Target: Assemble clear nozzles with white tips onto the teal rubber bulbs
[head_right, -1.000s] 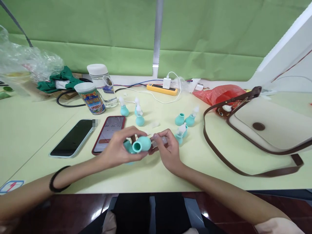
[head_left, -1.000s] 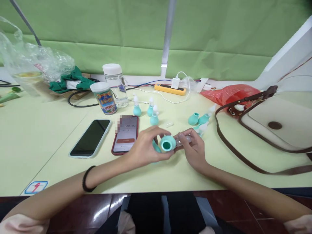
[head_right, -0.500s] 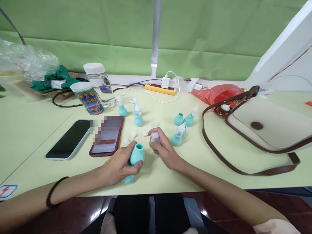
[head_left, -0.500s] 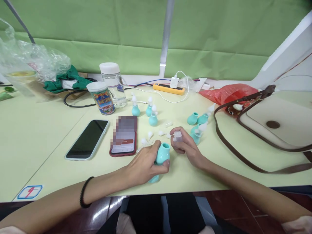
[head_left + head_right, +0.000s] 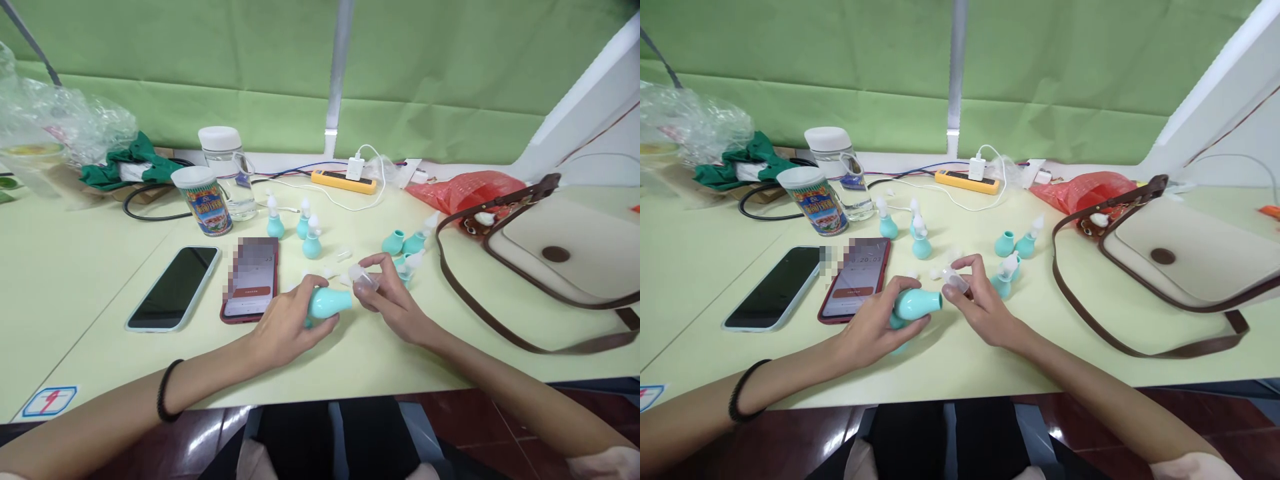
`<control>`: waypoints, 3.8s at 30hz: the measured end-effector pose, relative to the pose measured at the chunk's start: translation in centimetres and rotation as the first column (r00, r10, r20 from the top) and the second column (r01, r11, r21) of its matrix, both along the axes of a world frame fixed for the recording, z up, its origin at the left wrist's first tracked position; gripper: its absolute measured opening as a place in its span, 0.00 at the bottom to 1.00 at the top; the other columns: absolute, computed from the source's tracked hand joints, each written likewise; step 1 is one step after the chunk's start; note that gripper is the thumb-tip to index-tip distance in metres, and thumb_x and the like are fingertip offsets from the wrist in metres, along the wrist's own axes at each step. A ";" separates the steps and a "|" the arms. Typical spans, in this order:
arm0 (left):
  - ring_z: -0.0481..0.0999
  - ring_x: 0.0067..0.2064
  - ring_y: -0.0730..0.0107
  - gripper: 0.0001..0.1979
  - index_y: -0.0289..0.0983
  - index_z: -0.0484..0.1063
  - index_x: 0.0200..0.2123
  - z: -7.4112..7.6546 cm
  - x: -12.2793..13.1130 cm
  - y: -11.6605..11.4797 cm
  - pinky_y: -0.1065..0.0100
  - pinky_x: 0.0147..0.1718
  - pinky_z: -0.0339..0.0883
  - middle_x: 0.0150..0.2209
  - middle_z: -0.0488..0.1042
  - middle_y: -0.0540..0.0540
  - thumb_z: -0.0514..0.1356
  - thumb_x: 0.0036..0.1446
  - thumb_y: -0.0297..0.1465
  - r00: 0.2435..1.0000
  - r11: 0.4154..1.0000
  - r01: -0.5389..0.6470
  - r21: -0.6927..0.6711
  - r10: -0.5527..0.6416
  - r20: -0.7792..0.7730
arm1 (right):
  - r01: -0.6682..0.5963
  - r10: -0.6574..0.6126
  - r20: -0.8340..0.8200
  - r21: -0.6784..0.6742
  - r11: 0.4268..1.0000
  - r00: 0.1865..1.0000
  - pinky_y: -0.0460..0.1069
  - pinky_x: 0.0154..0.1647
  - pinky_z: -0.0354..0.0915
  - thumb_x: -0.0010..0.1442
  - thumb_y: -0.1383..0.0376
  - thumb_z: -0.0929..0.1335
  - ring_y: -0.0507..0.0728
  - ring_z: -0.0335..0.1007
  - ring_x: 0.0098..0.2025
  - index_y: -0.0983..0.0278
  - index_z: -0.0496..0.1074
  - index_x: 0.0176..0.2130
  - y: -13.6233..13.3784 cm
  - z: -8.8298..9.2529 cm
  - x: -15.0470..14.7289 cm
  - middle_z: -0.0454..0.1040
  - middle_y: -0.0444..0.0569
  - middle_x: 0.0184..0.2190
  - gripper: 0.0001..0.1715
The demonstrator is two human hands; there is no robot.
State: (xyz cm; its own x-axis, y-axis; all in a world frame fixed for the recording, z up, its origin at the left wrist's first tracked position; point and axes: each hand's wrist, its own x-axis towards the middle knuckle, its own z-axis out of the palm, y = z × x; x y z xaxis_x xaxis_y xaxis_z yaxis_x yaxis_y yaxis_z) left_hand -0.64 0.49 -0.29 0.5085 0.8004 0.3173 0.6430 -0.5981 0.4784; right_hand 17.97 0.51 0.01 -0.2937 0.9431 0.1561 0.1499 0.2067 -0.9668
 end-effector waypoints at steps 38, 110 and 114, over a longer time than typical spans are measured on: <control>0.66 0.37 0.71 0.14 0.38 0.66 0.39 0.2 0.0 0.6 0.73 0.35 0.59 0.37 0.68 0.49 0.59 0.47 0.32 0.840 0.839 0.327 -0.435 -0.047 0.540 | -0.130 0.142 -0.228 0.064 0.989 0.963 0.40 0.14 0.54 0.39 0.75 0.71 0.44 0.57 0.16 0.66 0.69 0.26 0.2 1.1 0.5 0.66 0.40 0.17 0.10; 0.62 0.28 0.77 0.17 0.42 0.49 0.46 -0.3 0.9 -0.4 0.74 0.27 0.60 0.28 0.59 0.53 0.50 0.55 0.38 0.745 0.794 0.250 -0.555 0.208 0.633 | -0.246 0.071 0.353 0.481 0.842 0.933 0.45 0.24 0.62 0.45 0.59 0.69 0.49 0.62 0.22 0.65 0.65 0.40 -1.5 -1.3 -2.2 0.68 0.44 0.23 0.22; 0.63 0.32 0.75 0.13 0.40 0.53 0.42 -0.1 0.9 -0.2 0.74 0.31 0.61 0.30 0.59 0.52 0.50 0.55 0.37 0.714 0.819 0.205 -0.535 0.249 0.654 | -0.168 -0.011 0.311 0.543 0.822 0.950 0.45 0.23 0.62 0.43 0.65 0.67 0.49 0.62 0.22 0.64 0.65 0.36 -1.3 -0.9 -2.0 0.69 0.45 0.22 0.17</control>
